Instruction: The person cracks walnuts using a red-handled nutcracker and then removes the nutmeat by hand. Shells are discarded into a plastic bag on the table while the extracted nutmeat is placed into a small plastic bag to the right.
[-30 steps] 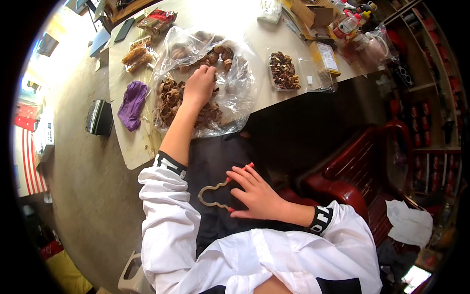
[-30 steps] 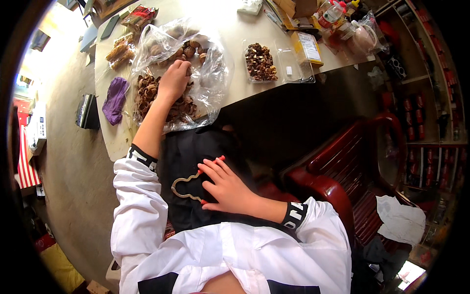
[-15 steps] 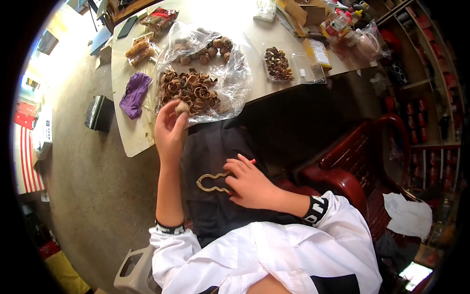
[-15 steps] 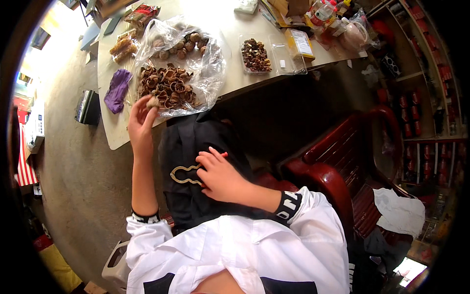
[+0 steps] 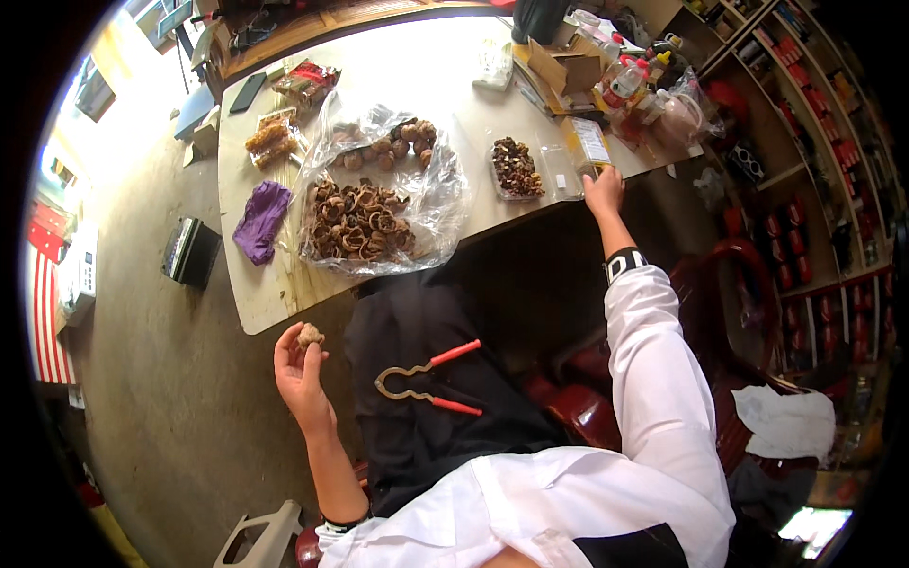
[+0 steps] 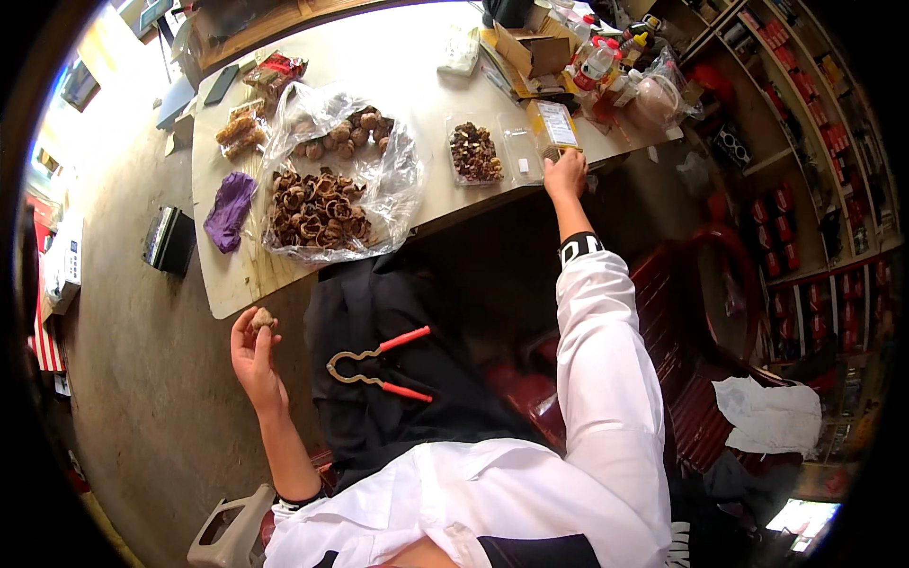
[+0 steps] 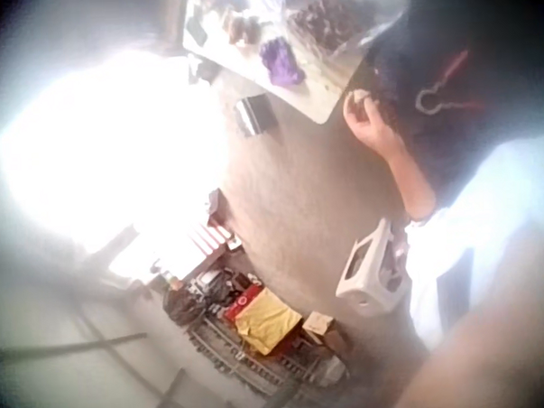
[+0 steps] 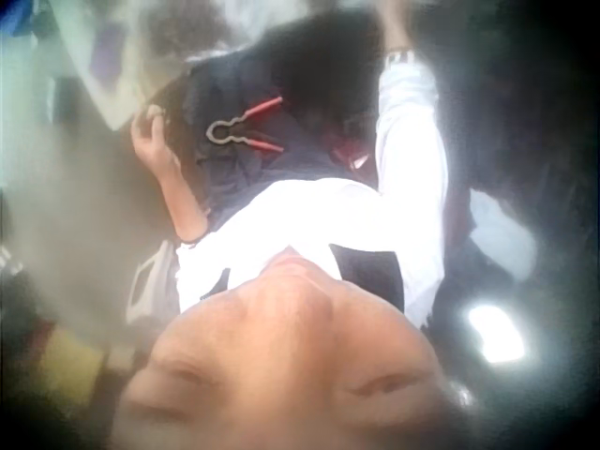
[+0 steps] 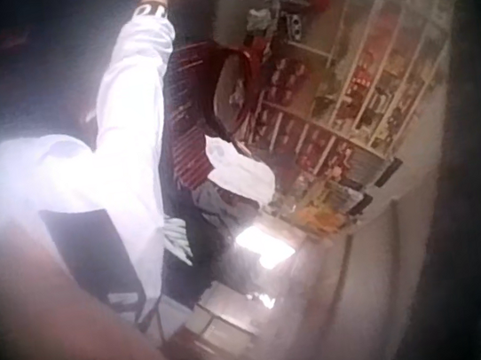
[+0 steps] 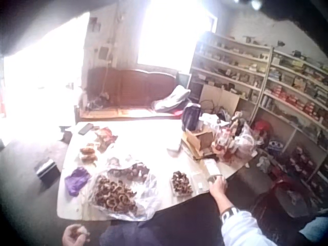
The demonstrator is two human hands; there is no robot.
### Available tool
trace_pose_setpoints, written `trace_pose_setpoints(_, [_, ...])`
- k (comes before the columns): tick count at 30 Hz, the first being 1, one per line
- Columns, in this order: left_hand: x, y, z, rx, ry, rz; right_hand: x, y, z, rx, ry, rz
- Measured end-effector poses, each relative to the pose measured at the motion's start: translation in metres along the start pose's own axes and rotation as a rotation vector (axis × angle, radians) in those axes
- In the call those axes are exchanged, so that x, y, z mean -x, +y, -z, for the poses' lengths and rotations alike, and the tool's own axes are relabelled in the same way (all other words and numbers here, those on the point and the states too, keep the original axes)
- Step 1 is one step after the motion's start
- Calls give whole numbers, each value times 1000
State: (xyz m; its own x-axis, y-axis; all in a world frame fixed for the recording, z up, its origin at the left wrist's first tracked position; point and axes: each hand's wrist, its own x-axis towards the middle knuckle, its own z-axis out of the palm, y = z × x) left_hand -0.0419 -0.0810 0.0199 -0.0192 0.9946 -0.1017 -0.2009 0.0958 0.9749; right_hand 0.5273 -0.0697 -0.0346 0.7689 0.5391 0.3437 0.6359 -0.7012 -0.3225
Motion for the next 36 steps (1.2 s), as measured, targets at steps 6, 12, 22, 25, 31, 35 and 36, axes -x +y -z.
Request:
trace_pose_setpoints(6, [3,-10,7,3,45,22,-12,49,-25,-290,-444,-238])
trace_pose_setpoints(12, [3,-12,-2,12,45,55,67,23,-17,-1070,-495,-544])
trace_pose_setpoints(22, [5,-17,-7,46,31,57,154,-84,-28,-1574,-226,-803])
trace_pose_setpoints(25, [7,-15,-4,43,35,46,148,-116,-31,-1607,-338,-767])
trace_pose_setpoints(31, [6,-17,-5,47,46,49,122,-128,-48,-1511,-697,-743])
trace_pose_setpoints(35, [5,-17,1,69,26,91,134,-148,-9,-1256,-802,-490])
trace_pose_setpoints(36, [4,-16,4,96,30,132,148,-154,8,-1168,-812,-410])
